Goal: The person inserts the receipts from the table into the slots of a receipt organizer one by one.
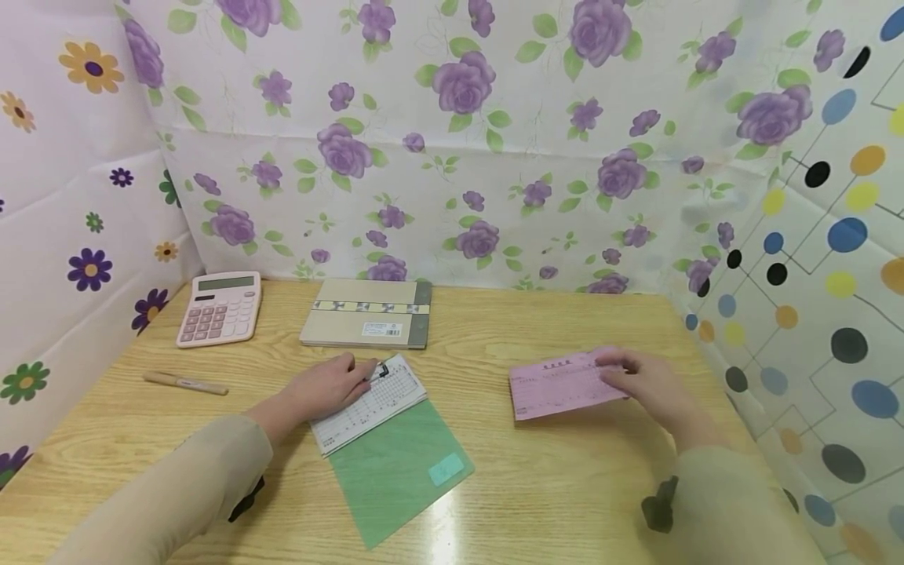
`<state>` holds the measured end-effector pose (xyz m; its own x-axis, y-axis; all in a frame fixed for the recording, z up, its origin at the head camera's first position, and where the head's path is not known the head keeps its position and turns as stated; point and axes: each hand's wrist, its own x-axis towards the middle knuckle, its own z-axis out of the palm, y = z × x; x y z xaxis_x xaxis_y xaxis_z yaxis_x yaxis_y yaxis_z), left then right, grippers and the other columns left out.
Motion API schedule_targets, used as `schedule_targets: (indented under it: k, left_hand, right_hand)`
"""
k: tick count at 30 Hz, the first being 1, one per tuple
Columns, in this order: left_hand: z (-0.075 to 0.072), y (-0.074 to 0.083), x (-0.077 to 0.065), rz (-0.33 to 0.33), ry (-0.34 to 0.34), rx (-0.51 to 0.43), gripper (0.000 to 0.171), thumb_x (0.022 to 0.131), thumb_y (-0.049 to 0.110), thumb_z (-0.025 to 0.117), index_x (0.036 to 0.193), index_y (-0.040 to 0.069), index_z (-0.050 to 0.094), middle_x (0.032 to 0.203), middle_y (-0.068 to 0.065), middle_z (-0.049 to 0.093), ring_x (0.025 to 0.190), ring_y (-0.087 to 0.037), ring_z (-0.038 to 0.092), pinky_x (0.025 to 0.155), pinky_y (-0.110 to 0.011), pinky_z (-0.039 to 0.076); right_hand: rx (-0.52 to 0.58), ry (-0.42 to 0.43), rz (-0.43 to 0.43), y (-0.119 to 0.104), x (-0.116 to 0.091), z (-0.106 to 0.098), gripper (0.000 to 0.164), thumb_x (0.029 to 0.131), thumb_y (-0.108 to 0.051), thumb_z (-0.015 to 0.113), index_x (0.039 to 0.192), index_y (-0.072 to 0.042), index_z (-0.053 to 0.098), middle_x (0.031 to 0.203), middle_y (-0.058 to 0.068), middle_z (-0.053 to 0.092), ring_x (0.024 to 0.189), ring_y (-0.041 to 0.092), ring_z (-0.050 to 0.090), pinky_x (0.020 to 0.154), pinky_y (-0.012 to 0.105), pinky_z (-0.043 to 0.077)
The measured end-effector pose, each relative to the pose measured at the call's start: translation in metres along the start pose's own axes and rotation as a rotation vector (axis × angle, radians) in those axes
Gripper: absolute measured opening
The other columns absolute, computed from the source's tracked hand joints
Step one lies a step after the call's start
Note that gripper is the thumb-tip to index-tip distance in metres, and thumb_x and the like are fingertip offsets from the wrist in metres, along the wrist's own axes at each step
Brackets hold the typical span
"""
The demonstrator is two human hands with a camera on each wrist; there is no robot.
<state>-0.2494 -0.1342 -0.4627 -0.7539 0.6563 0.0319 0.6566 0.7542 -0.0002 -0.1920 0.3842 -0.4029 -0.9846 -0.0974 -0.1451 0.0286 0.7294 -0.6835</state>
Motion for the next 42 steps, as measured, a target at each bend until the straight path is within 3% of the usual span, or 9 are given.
schedule_targets:
  k: [7, 14, 28, 36, 42]
  left_hand:
    - [0.000, 0.000, 0.000, -0.009, -0.002, 0.004, 0.048, 0.100, 0.036, 0.042, 0.142, 0.014, 0.042, 0.087, -0.006, 0.044, 0.064, -0.015, 0.039, 0.056, -0.031, 0.036]
    - [-0.001, 0.001, 0.000, -0.004, -0.002, 0.003, 0.048, 0.100, 0.036, 0.041, 0.142, 0.014, 0.041, 0.088, -0.006, 0.045, 0.064, -0.015, 0.039, 0.057, -0.031, 0.037]
    - [-0.002, 0.001, -0.001, -0.006, 0.000, -0.006, 0.048, 0.100, 0.036, 0.042, 0.142, 0.013, 0.041, 0.089, -0.006, 0.045, 0.066, -0.014, 0.040, 0.058, -0.031, 0.038]
    - [-0.002, 0.001, -0.001, -0.006, 0.003, 0.001, 0.049, 0.099, 0.036, 0.042, 0.143, 0.013, 0.040, 0.090, -0.006, 0.045, 0.066, -0.014, 0.041, 0.059, -0.030, 0.039]
    - [-0.002, 0.001, -0.001, -0.012, -0.005, -0.011, 0.049, 0.099, 0.037, 0.042, 0.143, 0.013, 0.040, 0.091, -0.007, 0.046, 0.067, -0.014, 0.041, 0.059, -0.031, 0.039]
  right_hand:
    - [0.033, -0.022, -0.031, -0.023, 0.017, 0.021, 0.048, 0.086, -0.053, 0.059, 0.122, -0.021, 0.060, 0.134, 0.015, 0.047, 0.115, 0.031, 0.044, 0.082, 0.039, 0.040]
    - [0.104, -0.047, -0.083, -0.049, 0.034, 0.045, 0.044, 0.086, -0.045, 0.065, 0.121, -0.018, 0.062, 0.128, 0.012, 0.053, 0.104, 0.024, 0.051, 0.083, 0.035, 0.042]
    - [0.199, -0.197, -0.155, -0.105, 0.056, 0.097, 0.030, 0.086, -0.030, 0.068, 0.114, -0.018, 0.066, 0.121, 0.007, 0.055, 0.096, 0.022, 0.049, 0.079, 0.033, 0.044]
    - [0.226, -0.253, -0.198, -0.126, 0.063, 0.124, 0.023, 0.086, -0.023, 0.069, 0.108, -0.018, 0.068, 0.110, 0.005, 0.058, 0.091, 0.020, 0.051, 0.076, 0.031, 0.046]
    - [0.221, -0.307, -0.244, -0.134, 0.068, 0.140, 0.023, 0.085, -0.022, 0.069, 0.108, -0.017, 0.068, 0.112, 0.003, 0.060, 0.094, 0.019, 0.053, 0.080, 0.032, 0.044]
